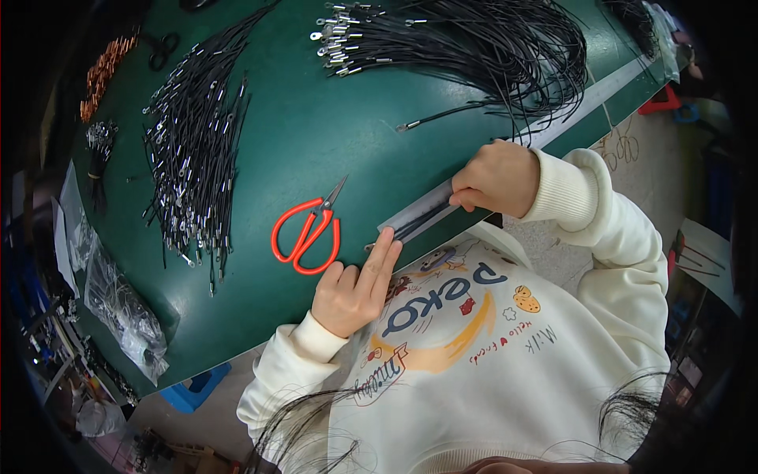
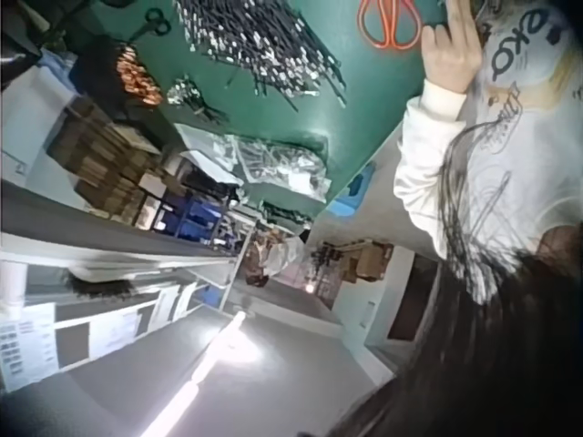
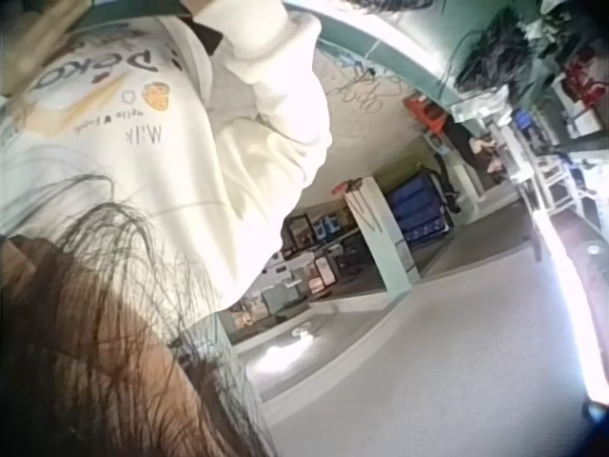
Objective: The person aligns wires against a ruler and trims them using scissors.
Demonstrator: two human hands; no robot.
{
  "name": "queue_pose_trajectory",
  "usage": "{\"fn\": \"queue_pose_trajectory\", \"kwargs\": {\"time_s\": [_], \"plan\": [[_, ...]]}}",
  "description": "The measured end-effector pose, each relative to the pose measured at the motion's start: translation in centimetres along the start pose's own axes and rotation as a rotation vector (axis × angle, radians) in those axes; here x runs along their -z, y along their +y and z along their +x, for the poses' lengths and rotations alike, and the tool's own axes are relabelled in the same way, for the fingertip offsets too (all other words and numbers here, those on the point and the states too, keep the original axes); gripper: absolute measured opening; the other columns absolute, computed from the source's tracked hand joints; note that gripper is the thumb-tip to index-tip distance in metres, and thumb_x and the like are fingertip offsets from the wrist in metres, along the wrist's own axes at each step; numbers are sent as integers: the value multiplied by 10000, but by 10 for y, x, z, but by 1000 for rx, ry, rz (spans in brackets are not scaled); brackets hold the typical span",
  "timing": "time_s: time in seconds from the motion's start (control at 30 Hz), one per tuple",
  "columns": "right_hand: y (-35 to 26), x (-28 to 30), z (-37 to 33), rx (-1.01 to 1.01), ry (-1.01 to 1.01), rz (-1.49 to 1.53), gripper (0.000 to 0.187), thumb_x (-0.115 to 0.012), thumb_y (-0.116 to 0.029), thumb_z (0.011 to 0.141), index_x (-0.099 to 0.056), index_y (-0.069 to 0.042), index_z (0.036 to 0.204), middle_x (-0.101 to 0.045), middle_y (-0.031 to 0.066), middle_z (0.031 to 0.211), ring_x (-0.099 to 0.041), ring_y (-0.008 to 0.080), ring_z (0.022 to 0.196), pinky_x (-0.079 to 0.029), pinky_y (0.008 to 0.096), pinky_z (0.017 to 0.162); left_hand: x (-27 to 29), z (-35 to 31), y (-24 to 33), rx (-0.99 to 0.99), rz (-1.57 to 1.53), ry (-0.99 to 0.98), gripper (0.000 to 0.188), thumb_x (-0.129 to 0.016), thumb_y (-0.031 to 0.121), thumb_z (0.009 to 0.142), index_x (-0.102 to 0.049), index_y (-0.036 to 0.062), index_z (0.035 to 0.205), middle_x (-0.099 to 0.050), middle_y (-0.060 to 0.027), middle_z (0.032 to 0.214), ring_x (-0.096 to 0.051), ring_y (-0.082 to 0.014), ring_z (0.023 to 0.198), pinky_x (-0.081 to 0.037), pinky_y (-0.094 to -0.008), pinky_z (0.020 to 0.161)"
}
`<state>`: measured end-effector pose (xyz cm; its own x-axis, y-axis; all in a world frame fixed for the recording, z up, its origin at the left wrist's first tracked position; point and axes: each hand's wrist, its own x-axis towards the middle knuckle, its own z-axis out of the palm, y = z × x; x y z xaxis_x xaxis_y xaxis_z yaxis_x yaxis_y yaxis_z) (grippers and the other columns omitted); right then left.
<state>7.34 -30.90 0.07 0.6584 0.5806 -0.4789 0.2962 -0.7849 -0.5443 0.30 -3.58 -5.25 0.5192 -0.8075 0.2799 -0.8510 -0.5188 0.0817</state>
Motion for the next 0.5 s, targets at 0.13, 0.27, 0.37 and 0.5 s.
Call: {"fn": "queue_pose_trajectory", "kwargs": {"time_s": [0.13, 0.27, 0.37, 0.5], "plan": [[6, 3, -4, -37, -23, -9, 222, -603, -215, 848, -667, -99, 669, -656, -14, 618, -639, 205, 565, -515, 297, 582, 3, -1, 0, -7, 4, -22, 392, -586, 58, 727, -664, 30, 1110, -607, -115, 1232, -364, -93, 436, -307, -235, 475], [14, 6, -9, -42, -70, -45, 171, -592, -193, 839, -669, -115, 708, -660, -30, 639, -642, 195, 580, -515, 291, 586, 2, -1, -1, -13, 15, -28, 402, -613, 117, 738, -650, 20, 1127, -611, -129, 1219, -383, -98, 441, -321, -246, 492], [18, 8, -10, -36, -94, -16, 146, -575, -169, 835, -667, -116, 735, -662, -31, 650, -643, 189, 589, -513, 286, 586, 2, 0, -1, -5, 11, -26, 407, -609, 113, 734, -650, 22, 1128, -612, -126, 1219, -382, -98, 440, -321, -246, 491], [18, 11, -9, -41, -128, 57, 146, -554, -137, 836, -663, -105, 745, -661, -22, 651, -642, 189, 592, -514, 281, 589, 2, 0, -1, -2, -6, -36, 407, -608, 111, 732, -651, 25, 1127, -612, -123, 1219, -380, -99, 437, -319, -247, 489]]}}
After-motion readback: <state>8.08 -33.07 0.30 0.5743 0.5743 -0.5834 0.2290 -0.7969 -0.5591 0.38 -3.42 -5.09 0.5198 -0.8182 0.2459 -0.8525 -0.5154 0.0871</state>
